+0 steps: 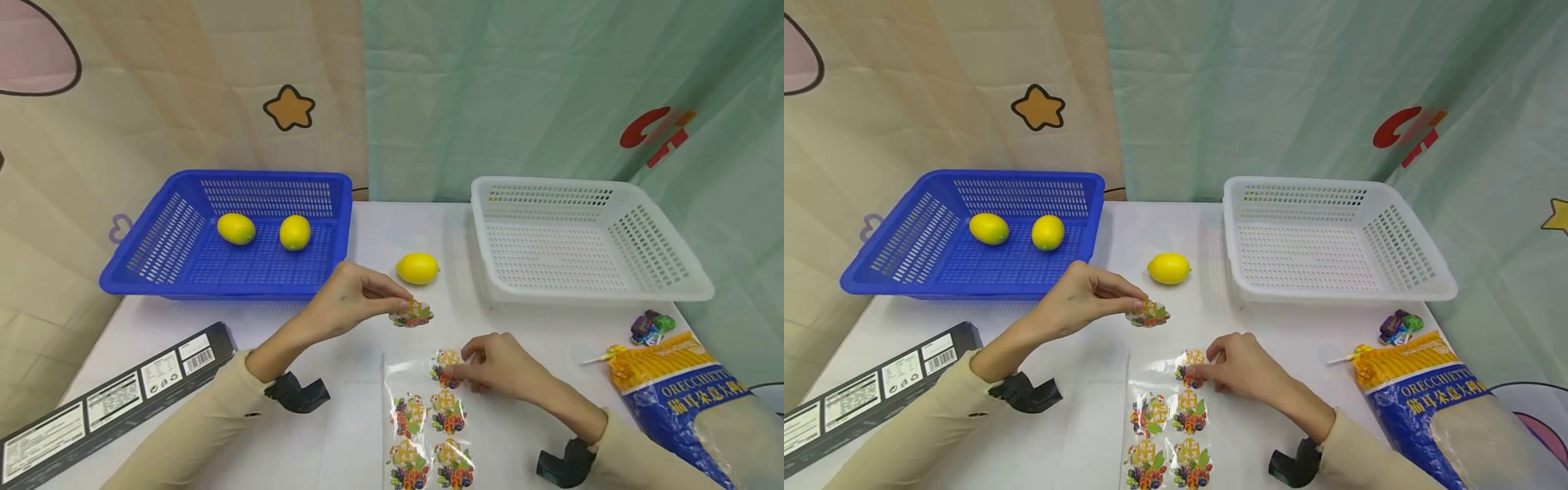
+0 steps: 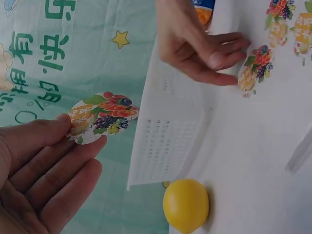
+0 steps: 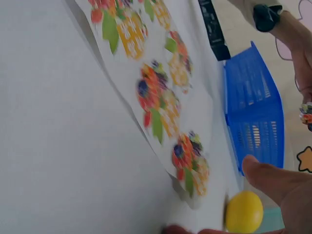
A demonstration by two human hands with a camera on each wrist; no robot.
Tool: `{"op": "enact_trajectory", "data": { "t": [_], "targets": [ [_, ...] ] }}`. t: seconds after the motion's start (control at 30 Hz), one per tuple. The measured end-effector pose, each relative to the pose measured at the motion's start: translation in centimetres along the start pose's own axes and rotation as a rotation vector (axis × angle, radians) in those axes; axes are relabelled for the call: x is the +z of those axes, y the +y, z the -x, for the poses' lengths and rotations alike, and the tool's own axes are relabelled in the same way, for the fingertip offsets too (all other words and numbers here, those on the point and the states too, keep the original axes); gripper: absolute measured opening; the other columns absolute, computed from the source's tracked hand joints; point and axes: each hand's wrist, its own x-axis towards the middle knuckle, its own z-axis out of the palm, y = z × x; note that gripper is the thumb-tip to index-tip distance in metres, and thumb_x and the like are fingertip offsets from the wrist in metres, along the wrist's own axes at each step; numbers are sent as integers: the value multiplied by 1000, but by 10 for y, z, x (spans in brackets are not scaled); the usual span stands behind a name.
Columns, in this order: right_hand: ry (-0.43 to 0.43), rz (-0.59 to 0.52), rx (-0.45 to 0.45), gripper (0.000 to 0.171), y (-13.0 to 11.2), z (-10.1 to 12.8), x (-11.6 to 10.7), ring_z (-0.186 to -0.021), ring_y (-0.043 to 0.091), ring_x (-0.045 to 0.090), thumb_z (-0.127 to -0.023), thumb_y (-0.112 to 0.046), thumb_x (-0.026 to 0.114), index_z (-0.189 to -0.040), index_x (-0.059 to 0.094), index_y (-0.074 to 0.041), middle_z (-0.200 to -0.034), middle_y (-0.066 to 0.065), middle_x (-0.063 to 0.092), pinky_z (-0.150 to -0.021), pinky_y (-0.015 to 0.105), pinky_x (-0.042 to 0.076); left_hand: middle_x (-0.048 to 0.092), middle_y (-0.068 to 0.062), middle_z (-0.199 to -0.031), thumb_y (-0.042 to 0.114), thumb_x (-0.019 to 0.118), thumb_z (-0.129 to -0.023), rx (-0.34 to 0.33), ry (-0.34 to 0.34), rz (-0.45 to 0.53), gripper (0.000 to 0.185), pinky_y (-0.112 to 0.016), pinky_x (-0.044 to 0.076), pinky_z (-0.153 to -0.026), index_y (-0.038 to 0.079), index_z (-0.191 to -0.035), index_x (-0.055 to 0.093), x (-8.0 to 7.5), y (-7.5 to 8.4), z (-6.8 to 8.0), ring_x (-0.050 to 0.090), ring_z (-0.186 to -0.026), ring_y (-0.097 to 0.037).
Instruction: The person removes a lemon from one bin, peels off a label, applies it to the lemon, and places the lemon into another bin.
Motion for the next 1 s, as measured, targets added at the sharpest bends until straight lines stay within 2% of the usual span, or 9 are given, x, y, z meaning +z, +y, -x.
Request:
{"op": "enact_trajectory", "data": {
  "t": [0.07, 0.13, 0.2, 0.27, 0.4, 0.53, 0.67, 0.83, 1.0],
  "targets": [
    [122, 176, -17, 53, -2, -4, -8, -61, 14, 64, -85, -48, 73, -98, 69, 3, -73, 2, 69, -56, 30, 52, 75, -3, -88, 7, 76, -85, -8, 7, -11, 9, -38, 59, -70, 3, -94, 79, -1, -1, 0, 72, -76, -15],
    [197, 206, -46, 55, -2, -11, -15, -77, 20, 68, -87, -44, 72, -114, 66, 4, -92, 10, 72, -68, 35, 57, 75, -3, -88, 7, 76, -85, -13, 10, -25, 9, -35, 59, -69, 3, -94, 79, -2, -1, 0, 72, -76, -14],
    [212, 160, -102, 60, 1, -20, -19, -100, 29, 68, -90, -36, 72, -130, 57, 5, -117, 19, 66, -85, 40, 56, 75, -2, -89, 7, 76, -86, -17, 8, -44, 10, -31, 59, -69, 4, -94, 79, -3, -2, -1, 72, -76, -13],
    [184, 64, -153, 66, 4, -31, -21, -124, 34, 55, -92, -27, 71, -143, 44, 5, -141, 22, 51, -98, 44, 48, 75, -2, -88, 7, 76, -86, -26, 3, -47, 10, -30, 59, -69, 4, -94, 79, -3, -2, -1, 72, -76, -13],
    [188, -48, -149, 78, 4, -60, -18, -142, 34, 32, -92, -17, 71, -153, 26, 2, -158, 18, 27, -110, 43, 35, 75, -2, -88, 8, 76, -86, -37, -2, -50, 9, -31, 59, -69, 4, -94, 79, -2, -3, -1, 72, -76, -12],
    [222, -64, -86, 93, -1, -97, -17, -144, 37, 26, -85, -14, 77, -156, 17, -3, -161, 17, 18, -113, 46, 30, 75, -2, -88, 7, 76, -86, -42, -1, -55, 9, -34, 59, -70, 4, -94, 79, -1, -4, -1, 72, -76, -12],
    [195, -26, -81, 104, -8, -126, -17, -142, 40, 29, -77, -13, 84, -157, 18, -9, -160, 17, 22, -115, 49, 28, 75, -3, -87, 6, 75, -86, -49, -3, -43, 9, -35, 59, -70, 3, -94, 78, -1, -5, 0, 72, -76, -12],
    [168, -27, -205, 79, -13, -138, -13, -130, 33, 46, -77, -6, 82, -146, 45, -8, -148, 14, 46, -111, 47, 34, 75, -3, -88, 6, 75, -86, -47, 2, -40, 9, -31, 59, -70, 3, -94, 78, -3, -7, 0, 72, -77, -12],
    [113, -64, -398, 60, -22, -126, -5, -111, 24, 55, -77, 0, 80, -133, 60, -12, -132, 6, 58, -96, 43, 47, 75, -5, -89, 5, 75, -86, -27, 37, -57, 9, -29, 59, -70, 2, -94, 78, -6, -9, -1, 72, -77, -13]
  ]
}}
